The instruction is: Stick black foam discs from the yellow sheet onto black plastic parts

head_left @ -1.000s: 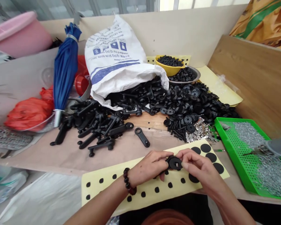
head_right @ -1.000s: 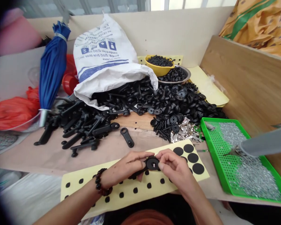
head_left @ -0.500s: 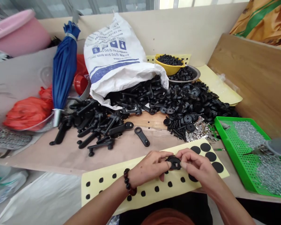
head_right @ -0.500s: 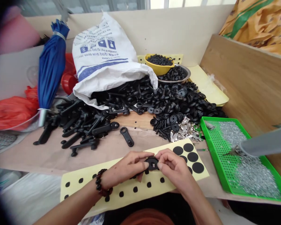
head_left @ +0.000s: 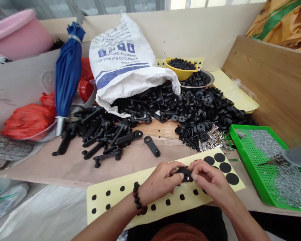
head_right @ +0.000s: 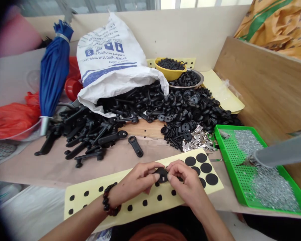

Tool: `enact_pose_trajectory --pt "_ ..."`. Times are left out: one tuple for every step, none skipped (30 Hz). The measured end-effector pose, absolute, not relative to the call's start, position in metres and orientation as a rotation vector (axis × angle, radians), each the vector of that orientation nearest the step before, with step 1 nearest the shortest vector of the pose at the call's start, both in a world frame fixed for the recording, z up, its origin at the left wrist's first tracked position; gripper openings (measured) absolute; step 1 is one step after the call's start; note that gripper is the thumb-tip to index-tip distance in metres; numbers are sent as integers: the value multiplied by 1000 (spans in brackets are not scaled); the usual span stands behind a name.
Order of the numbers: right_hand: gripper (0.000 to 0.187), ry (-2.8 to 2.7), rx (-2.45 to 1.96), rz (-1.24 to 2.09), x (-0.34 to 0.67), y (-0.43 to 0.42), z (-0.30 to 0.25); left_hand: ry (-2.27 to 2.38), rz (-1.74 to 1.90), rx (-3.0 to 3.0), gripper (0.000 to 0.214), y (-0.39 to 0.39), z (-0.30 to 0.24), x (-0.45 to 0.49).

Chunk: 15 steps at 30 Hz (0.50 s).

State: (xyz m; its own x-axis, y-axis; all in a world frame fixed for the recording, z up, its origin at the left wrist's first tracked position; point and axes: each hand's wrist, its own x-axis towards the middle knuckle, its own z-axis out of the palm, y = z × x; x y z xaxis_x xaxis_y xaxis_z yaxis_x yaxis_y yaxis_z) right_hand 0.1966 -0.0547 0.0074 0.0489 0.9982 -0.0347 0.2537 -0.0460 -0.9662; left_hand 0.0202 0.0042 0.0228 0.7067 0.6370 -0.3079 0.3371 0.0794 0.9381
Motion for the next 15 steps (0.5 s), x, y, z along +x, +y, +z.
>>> enact_pose_trajectory --pt "14 -1386 -1452 1040 197 -55 7 846 290 1524 29 3 21 20" --pt "14 -1426 -1462 1012 196 -56 7 860 309 1526 28 2 20 20" --pt "15 -1452 -1472 988 196 -57 7 871 321 1530 28 1 18 19" --pt "15 -1461 -1474 983 197 -57 7 880 332 1538 28 0 16 19" --pt "14 -1450 -1465 1001 197 -58 8 886 346 1545 27 -1 15 18" --pt "13 -1417 -1447 1046 197 -59 8 889 358 1546 26 -1 14 18" --pt "14 -1362 -1420 1111 198 -60 8 890 371 1541 26 -2 13 17" --pt "16 -1290 -1387 1190 199 -60 7 890 385 1533 26 -2 13 17" --pt "18 -1203 -1355 1278 200 -61 6 892 399 1522 26 -2 13 16" --pt "20 -1104 -1326 1362 201 -61 4 890 411 1508 27 -3 14 16" --pt "21 -995 -1299 1433 202 -62 2 884 421 1486 28 -4 14 15" --pt "22 -888 -1272 1488 203 -62 0 876 432 1461 29 -4 15 15" --pt "24 -792 -1247 1518 203 -62 -1 870 446 1434 31 -5 15 14" --pt "26 -723 -1228 1528 202 -62 -2 869 460 1411 31 -5 16 13" --pt "28 -693 -1220 1515 200 -62 -3 872 476 1394 32 -6 16 12"
